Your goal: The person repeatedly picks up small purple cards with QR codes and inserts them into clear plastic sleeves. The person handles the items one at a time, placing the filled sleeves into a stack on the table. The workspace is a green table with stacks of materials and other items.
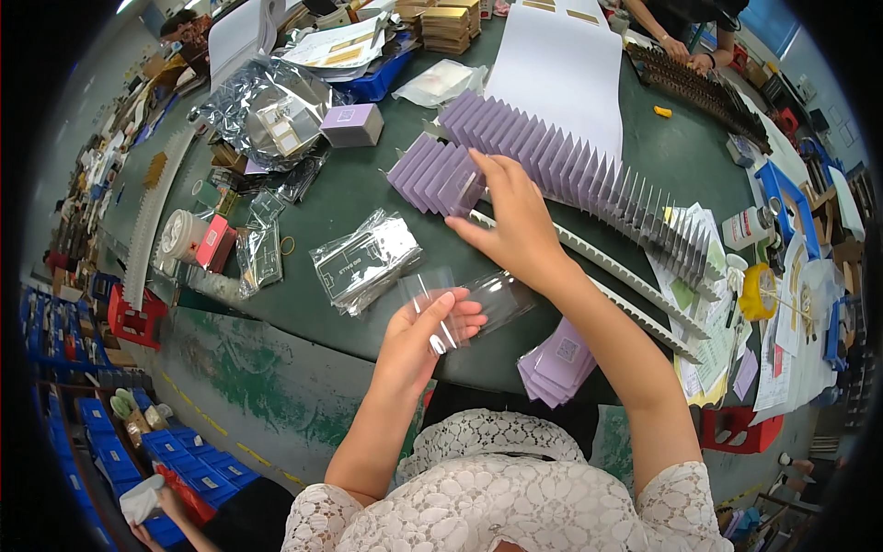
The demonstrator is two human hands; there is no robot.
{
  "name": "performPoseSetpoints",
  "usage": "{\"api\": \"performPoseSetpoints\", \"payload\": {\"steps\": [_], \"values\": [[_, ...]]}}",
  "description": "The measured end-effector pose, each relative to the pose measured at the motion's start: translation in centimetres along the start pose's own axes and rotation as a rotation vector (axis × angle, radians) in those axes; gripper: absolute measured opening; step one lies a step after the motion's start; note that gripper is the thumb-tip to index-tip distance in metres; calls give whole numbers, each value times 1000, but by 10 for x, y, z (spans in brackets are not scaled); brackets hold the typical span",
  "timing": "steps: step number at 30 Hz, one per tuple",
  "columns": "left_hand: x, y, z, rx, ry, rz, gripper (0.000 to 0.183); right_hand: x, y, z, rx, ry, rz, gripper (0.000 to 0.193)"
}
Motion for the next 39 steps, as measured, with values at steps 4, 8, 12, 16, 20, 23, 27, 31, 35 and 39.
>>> {"api": "performPoseSetpoints", "payload": {"steps": [4,8,12,16,20,23,27,31,35,39], "values": [[3,-2,-7,-64,-49,14,31,-31,37,36,29,-8,-359,70],[-3,-13,-9,-162,25,-71,26,-46,61,79,19,-92,-471,70],[-3,-29,-5,-132,3,-218,21,-48,73,103,31,-167,-387,70],[-8,-34,-7,-121,-29,-302,20,-48,82,116,62,-179,-282,64],[-11,-41,-9,-134,16,-286,19,-50,87,121,92,-176,-209,48],[-12,-50,-6,-150,63,-233,17,-42,94,133,49,-145,-57,50],[-15,-53,-6,-147,-41,-381,9,-48,100,140,283,-679,-579,14],[-23,-50,-7,-189,20,-478,8,-54,113,131,417,-705,-805,15],[-30,-55,-6,-270,192,-436,13,-60,113,124,388,-702,-851,17],[-18,-58,-6,-232,262,-303,15,-59,114,129,262,-761,-898,19]]}}
Point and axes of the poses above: each hand's wrist, its own z-axis away from the middle knuckle, its own y-axis out of the back of the hand, x = y × z, the point moved 1 cm from there along -z, towards the middle knuckle, and after that the axes turned 15 degrees about y, right-handed, at the moved point
